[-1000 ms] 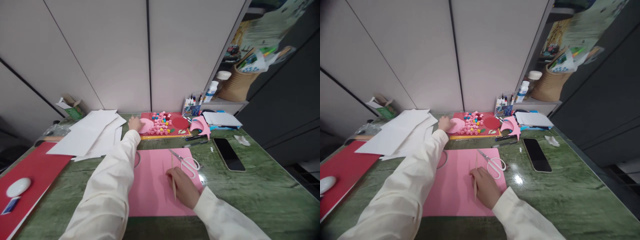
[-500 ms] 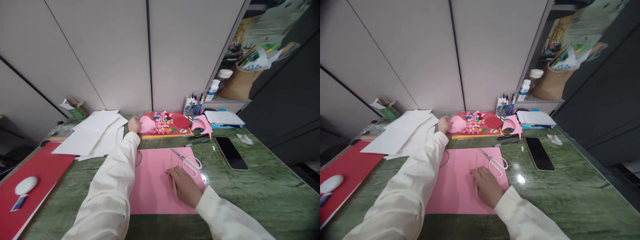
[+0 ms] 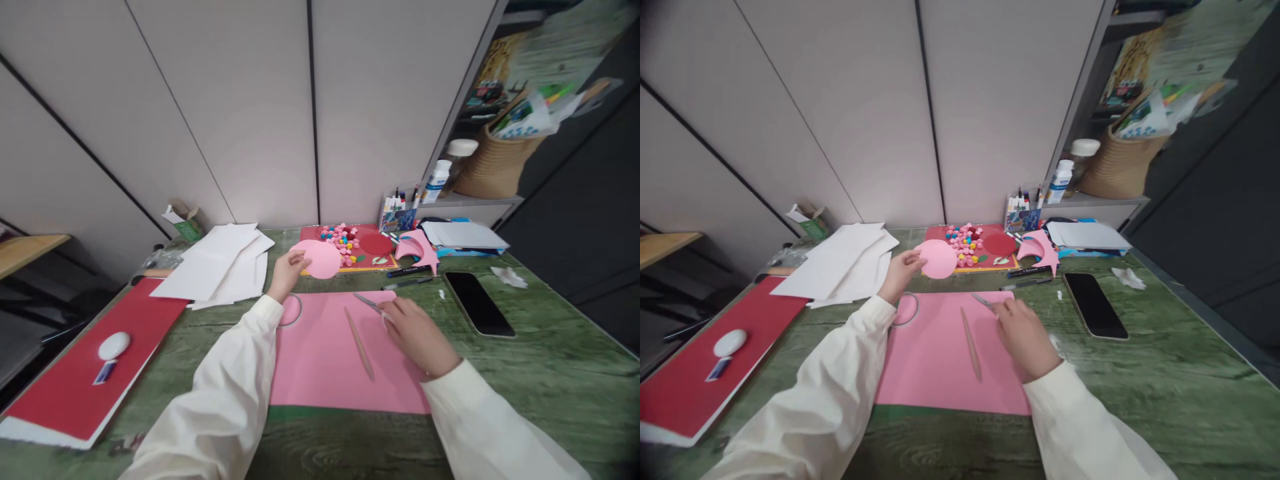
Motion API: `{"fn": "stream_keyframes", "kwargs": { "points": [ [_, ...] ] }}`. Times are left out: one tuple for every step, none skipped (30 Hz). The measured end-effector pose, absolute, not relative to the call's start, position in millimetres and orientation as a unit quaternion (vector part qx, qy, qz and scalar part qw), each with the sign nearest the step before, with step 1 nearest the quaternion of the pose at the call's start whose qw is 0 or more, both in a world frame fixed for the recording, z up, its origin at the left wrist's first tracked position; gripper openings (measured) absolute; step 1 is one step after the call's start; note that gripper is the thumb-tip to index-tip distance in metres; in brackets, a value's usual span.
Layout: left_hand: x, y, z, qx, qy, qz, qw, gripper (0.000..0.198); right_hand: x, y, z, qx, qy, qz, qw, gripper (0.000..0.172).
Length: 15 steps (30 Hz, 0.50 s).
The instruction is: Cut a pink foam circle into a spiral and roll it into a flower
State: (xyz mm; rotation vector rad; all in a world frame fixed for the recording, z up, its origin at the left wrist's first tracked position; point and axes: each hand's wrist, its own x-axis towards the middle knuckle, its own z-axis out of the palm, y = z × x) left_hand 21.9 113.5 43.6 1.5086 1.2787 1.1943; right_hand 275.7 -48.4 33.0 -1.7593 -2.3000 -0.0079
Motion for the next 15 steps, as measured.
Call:
{"fn": "stream_keyframes", "kwargs": {
  "points": [
    [21.9,102.7,47.8,0.594,0.495,0.479,0.415,0.041,282.5,-48.2,31.9,-0.640,-0.761,0.007,0.107,0.019],
    [22.1,92.7,52.7,0.591,0.486,0.485,0.424,0.040,288.8,-47.8,29.8,-0.670,-0.737,0.030,0.085,0.019],
    [22.5,83.4,58.3,0.589,0.477,0.490,0.431,0.040,294.1,-47.0,27.0,-0.696,-0.712,0.058,0.070,0.020],
    [23.2,75.1,64.5,0.586,0.470,0.498,0.434,0.040,298.1,-45.9,24.2,-0.704,-0.704,0.069,0.066,0.021],
    [24.3,67.7,71.1,0.584,0.463,0.503,0.437,0.039,300.8,-44.4,21.8,-0.705,-0.702,0.076,0.066,0.020],
    [25.6,61.1,78.1,0.584,0.456,0.509,0.438,0.038,302.2,-42.7,20.4,-0.707,-0.699,0.083,0.068,0.019],
    [27.1,55.4,85.3,0.586,0.446,0.514,0.440,0.036,302.8,-40.8,20.4,-0.705,-0.699,0.092,0.073,0.019],
    [28.6,50.3,92.5,0.592,0.429,0.517,0.446,0.033,303.0,-39.0,22.0,-0.702,-0.700,0.107,0.079,0.017],
    [29.9,45.7,99.8,0.601,0.414,0.517,0.447,0.030,303.1,-37.5,25.2,-0.697,-0.701,0.124,0.085,0.018],
    [31.1,41.6,107.0,0.607,0.407,0.518,0.444,0.028,303.4,-36.2,30.1,-0.691,-0.702,0.143,0.094,0.021],
    [32.0,37.8,114.3,0.613,0.402,0.520,0.439,0.026,304.2,-35.4,36.7,-0.684,-0.704,0.163,0.104,0.024],
    [32.6,34.4,121.5,0.616,0.399,0.523,0.434,0.026,305.3,-34.8,45.0,-0.675,-0.706,0.182,0.116,0.025],
    [32.9,31.3,128.6,0.618,0.392,0.529,0.429,0.026,306.4,-34.3,54.6,-0.665,-0.708,0.197,0.129,0.024],
    [33.2,28.4,135.7,0.619,0.386,0.532,0.431,0.026,307.3,-33.9,65.6,-0.654,-0.713,0.210,0.142,0.020],
    [33.5,25.9,142.7,0.615,0.383,0.533,0.437,0.026,307.3,-33.3,77.5,-0.638,-0.718,0.227,0.161,0.016]
  ]
}}
